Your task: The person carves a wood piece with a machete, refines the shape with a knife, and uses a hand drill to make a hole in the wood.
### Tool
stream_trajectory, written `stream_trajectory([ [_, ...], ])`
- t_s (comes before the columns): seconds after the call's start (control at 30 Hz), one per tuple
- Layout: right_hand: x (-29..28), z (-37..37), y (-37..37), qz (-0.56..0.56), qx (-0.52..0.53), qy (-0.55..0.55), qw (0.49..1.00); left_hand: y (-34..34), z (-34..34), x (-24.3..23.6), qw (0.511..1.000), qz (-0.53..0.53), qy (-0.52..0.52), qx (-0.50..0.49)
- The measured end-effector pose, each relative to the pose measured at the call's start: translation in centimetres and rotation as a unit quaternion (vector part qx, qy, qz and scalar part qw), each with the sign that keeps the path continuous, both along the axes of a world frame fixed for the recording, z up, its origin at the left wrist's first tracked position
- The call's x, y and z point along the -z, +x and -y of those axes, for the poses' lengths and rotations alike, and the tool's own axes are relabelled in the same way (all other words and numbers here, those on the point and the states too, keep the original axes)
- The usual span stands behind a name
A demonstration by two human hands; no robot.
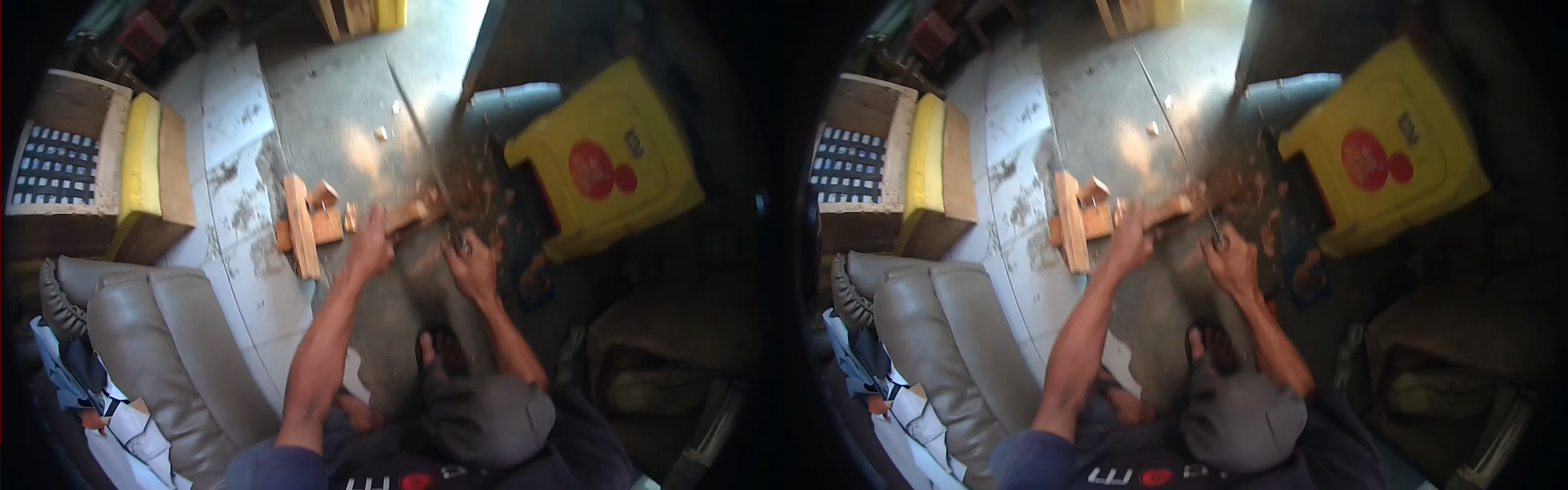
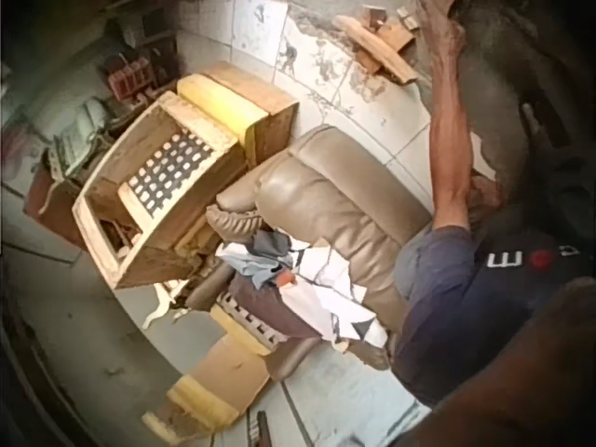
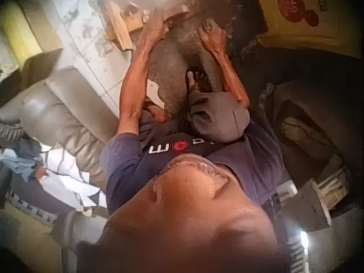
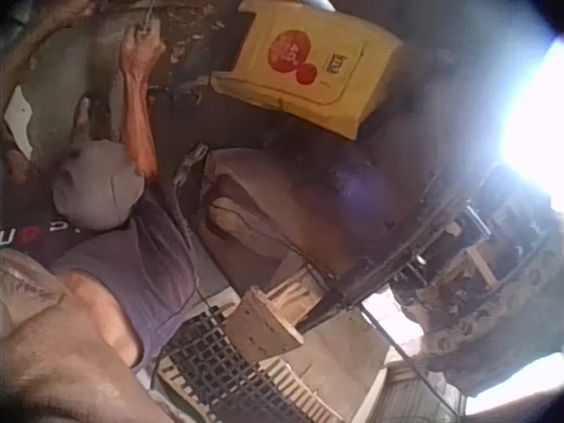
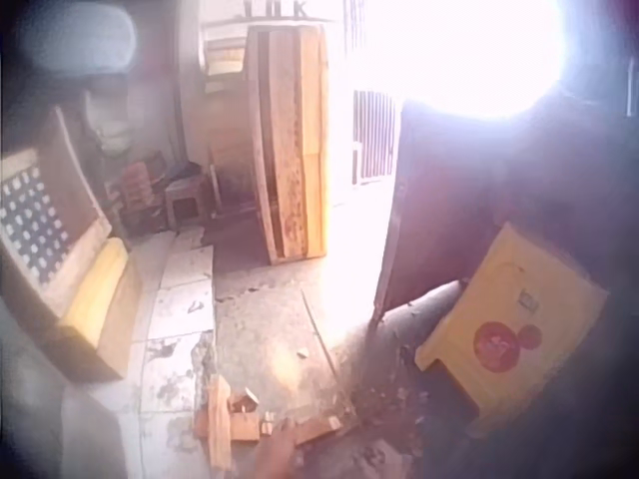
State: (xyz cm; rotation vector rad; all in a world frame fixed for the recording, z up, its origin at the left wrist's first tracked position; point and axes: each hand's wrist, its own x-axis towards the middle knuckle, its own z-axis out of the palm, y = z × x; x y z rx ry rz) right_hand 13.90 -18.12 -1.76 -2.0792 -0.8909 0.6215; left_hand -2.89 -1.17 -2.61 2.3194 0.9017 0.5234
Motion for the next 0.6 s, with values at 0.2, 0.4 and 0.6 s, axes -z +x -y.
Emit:
stream_trajectory([
  [0.2, 0.8, 0.7, -0.6, 0.003, 0.014, -0.141, 0.990, -0.6, -0.5, 0.1, 0.996, -0.023, -0.089, -0.012],
  [0.4, -1.2, 1.2, -1.2, -0.064, 0.031, -0.024, 0.997, -1.3, -0.1, 0.7, 0.994, 0.014, -0.110, 0.003],
  [0.6, 1.0, -0.3, -0.5, 0.040, -0.051, 0.039, 0.997, -0.8, -0.4, 0.6, 0.997, 0.069, -0.015, -0.017],
])
